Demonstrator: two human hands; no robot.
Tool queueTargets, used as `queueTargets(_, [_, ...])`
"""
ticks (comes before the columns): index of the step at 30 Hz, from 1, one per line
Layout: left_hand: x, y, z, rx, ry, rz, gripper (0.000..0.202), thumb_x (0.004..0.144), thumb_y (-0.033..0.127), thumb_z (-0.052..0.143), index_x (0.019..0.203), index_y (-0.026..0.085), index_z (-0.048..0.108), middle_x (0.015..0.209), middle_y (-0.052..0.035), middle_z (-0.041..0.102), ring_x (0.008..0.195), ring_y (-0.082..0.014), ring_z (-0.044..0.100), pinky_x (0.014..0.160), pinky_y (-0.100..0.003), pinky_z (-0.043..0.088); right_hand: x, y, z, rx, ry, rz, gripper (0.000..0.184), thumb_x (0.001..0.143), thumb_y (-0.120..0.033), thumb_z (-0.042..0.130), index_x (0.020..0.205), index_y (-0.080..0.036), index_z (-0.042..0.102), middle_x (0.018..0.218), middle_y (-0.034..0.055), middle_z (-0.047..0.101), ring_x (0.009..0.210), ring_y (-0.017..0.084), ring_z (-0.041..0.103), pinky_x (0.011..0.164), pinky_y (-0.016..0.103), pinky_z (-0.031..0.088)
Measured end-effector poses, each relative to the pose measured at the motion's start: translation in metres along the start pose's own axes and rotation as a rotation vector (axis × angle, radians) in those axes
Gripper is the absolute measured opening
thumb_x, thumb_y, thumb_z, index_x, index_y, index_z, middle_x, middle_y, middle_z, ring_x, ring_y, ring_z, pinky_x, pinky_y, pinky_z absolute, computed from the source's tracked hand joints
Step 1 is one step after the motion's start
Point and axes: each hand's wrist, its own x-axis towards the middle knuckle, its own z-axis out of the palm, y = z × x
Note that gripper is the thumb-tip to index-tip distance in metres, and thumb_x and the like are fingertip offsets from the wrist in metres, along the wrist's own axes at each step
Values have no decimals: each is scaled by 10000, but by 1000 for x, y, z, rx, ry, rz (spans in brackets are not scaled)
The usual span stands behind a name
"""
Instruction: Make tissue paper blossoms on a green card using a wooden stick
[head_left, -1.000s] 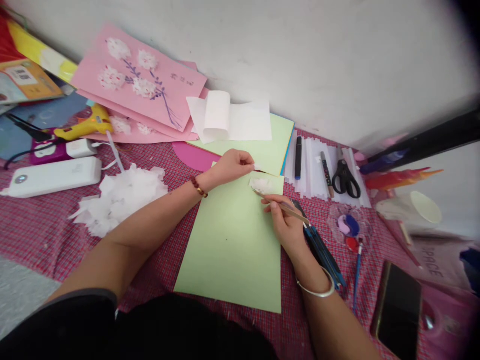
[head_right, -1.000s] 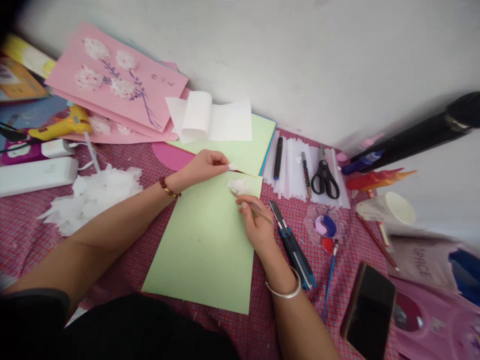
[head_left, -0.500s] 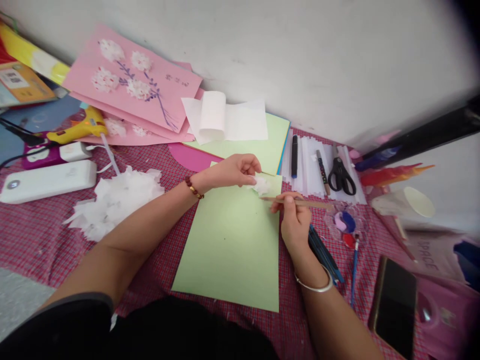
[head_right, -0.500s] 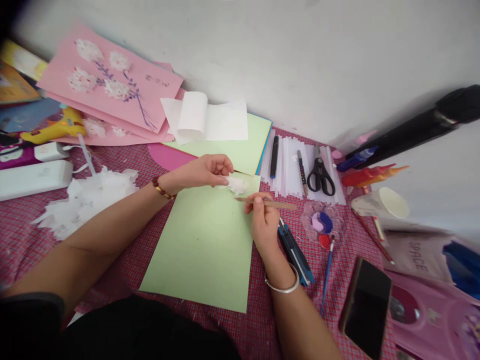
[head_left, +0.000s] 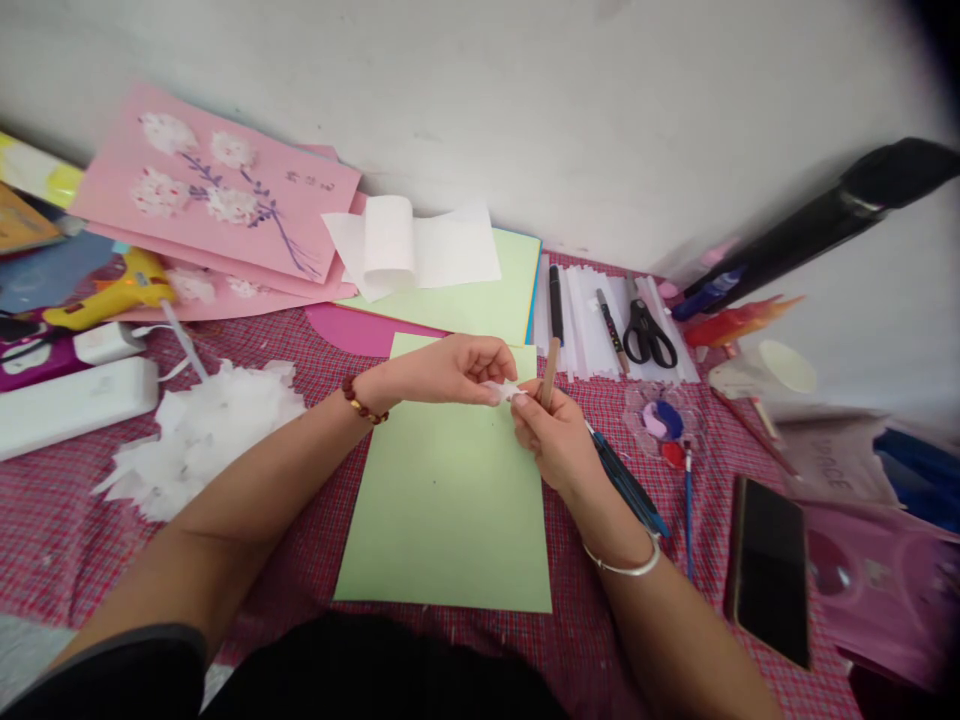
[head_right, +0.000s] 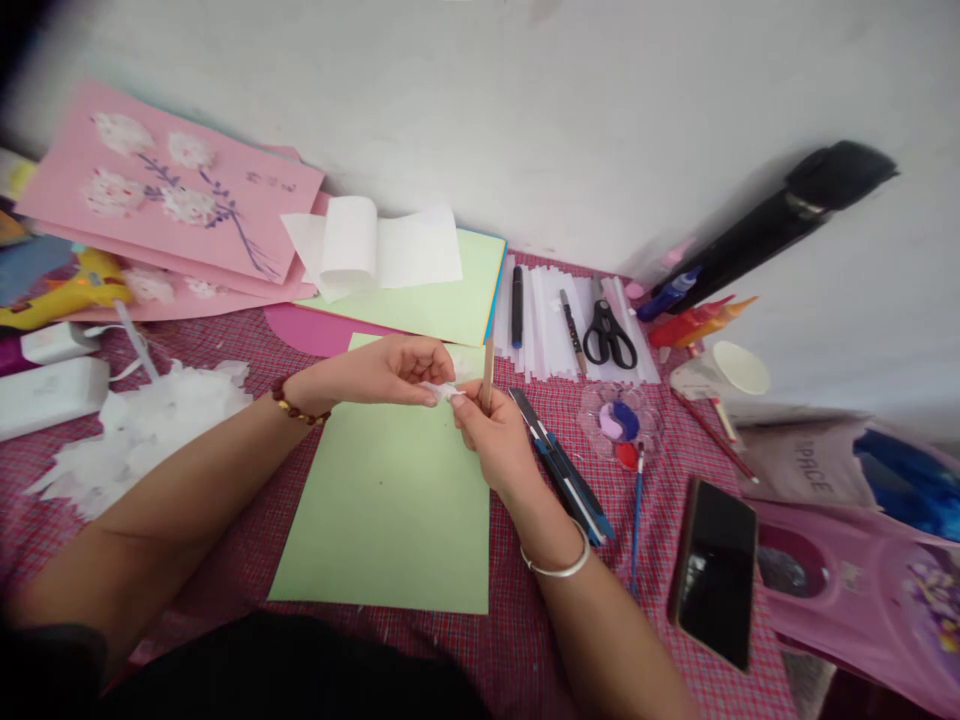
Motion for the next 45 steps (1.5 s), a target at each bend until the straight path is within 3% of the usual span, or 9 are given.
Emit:
queueTargets(7, [3, -4, -1, -45, 87, -75, 270, 741, 191, 659, 984, 147, 551, 673, 55, 533, 550, -46, 459, 518, -180, 362, 1, -2, -1, 43, 74, -41, 235, 749, -342, 688, 702, -207, 502, 512, -93, 465, 363, 18, 275, 373, 192, 158])
queueTargets(12, [5, -6, 1, -102, 180, -151, 121, 762, 193, 633, 851, 119, 595, 685, 22, 563, 561, -45, 483, 534, -184, 392, 1, 0, -4, -3, 78, -78, 211, 779, -323, 664, 707, -205, 504, 534, -84, 484, 374, 20, 289, 381, 199, 159])
queueTargets(18, [5, -6, 2, -85, 267, -223, 107, 767, 210, 621, 719, 118, 595, 529, 51, 477, 453, -31, 360, 447, -178, 255, 2, 1, -4, -16, 98, -76, 202, 762, -320, 663, 709, -207, 503, 526, -85, 484, 371, 25, 275, 374, 198, 166])
queueTargets(27, [2, 2, -5, 47, 299, -213, 111, 672, 226, 663, 691, 124, 626, 538, 61, 425, 478, -43, 304, 466, -205, 189, 5, 7, -7, -52, 142, -93, 188, 751, -304, 658, 690, -204, 510, 512, -90, 467, 369, 31, 279, 376, 204, 176])
queueTargets(35, [1, 0, -11, 80, 233, -290, 104, 679, 240, 649, 665, 141, 619, 532, 57, 400, 460, -47, 271, 461, -227, 167, 8, 13, -12, -175, 186, -111, 188, 750, -292, 649, 679, -214, 494, 488, -98, 409, 383, 50, 290, 387, 216, 189])
queueTargets(42, [-4, 5, -26, 113, 359, -301, 113, 681, 253, 664, 667, 148, 625, 524, 55, 400, 453, -47, 270, 460, -233, 155, 9, 10, -15, -141, 251, -131, 177, 755, -306, 646, 697, -213, 506, 502, -99, 421, 383, 49, 289, 385, 216, 186])
queueTargets(45, [-7, 13, -24, 90, 372, -265, 143, 703, 287, 666, 685, 147, 641, 533, 46, 420, 463, -50, 291, 460, -229, 172, 9, 10, -16, -180, 237, -165, 183, 779, -327, 641, 704, -208, 524, 527, -90, 442, 404, 48, 291, 402, 218, 205])
